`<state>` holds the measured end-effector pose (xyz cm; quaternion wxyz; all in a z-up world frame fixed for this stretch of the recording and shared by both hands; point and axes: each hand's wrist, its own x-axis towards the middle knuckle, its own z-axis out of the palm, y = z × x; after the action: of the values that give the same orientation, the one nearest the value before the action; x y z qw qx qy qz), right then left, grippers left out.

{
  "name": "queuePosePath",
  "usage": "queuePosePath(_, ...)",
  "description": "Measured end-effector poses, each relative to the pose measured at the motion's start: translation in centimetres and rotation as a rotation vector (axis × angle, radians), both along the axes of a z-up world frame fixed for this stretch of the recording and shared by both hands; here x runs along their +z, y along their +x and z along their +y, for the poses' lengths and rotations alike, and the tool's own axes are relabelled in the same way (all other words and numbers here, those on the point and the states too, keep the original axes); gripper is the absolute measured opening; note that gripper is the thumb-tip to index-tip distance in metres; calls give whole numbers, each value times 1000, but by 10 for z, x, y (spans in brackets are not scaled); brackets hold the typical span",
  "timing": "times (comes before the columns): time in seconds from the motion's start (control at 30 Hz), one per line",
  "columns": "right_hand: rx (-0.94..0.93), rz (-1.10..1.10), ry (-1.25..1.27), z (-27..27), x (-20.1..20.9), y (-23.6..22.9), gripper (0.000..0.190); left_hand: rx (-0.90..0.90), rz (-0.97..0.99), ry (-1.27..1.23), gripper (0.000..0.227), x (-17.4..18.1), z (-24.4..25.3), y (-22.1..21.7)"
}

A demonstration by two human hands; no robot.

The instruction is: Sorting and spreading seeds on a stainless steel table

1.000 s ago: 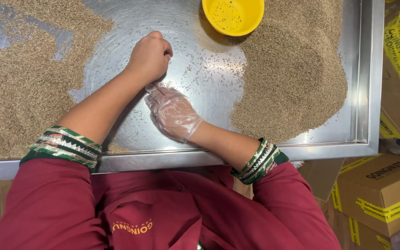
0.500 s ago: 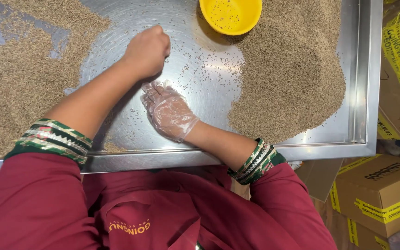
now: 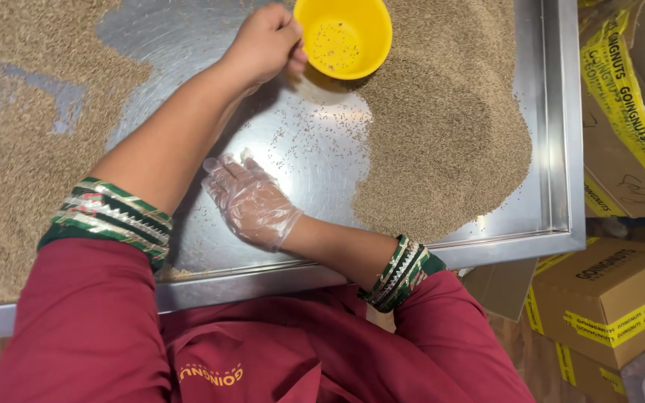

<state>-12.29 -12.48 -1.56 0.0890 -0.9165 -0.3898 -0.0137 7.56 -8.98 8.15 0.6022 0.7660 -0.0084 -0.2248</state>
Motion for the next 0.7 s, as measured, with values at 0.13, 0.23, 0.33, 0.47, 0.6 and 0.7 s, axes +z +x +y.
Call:
queuePosePath(0.13, -42, -8, -21, 6, -21, -1, 48, 56, -206, 23, 15, -16, -38, 29)
queuePosePath(0.23, -40, -10, -10, 4, -3, -1, 45, 58, -210, -4, 25, -17, -54, 33)
queuePosePath(0.33, -28, -9, 29, 5, -12, 1, 42, 49, -247, -95, 18, -22, -49, 31)
queuePosePath(0.47, -28, 57, -75, 6, -10, 1, 48, 25, -628, -18, 25, -9, 1, 4)
queuePosePath(0.6, 27, 43, -133, -1, -9, 4, 59, 41, -1035, 222, 37, 1, 88, -41)
queuePosePath(0.7, 62, 36, -121, -5, -4, 7, 56, 107, -1252, 321, 29, 12, 151, -94)
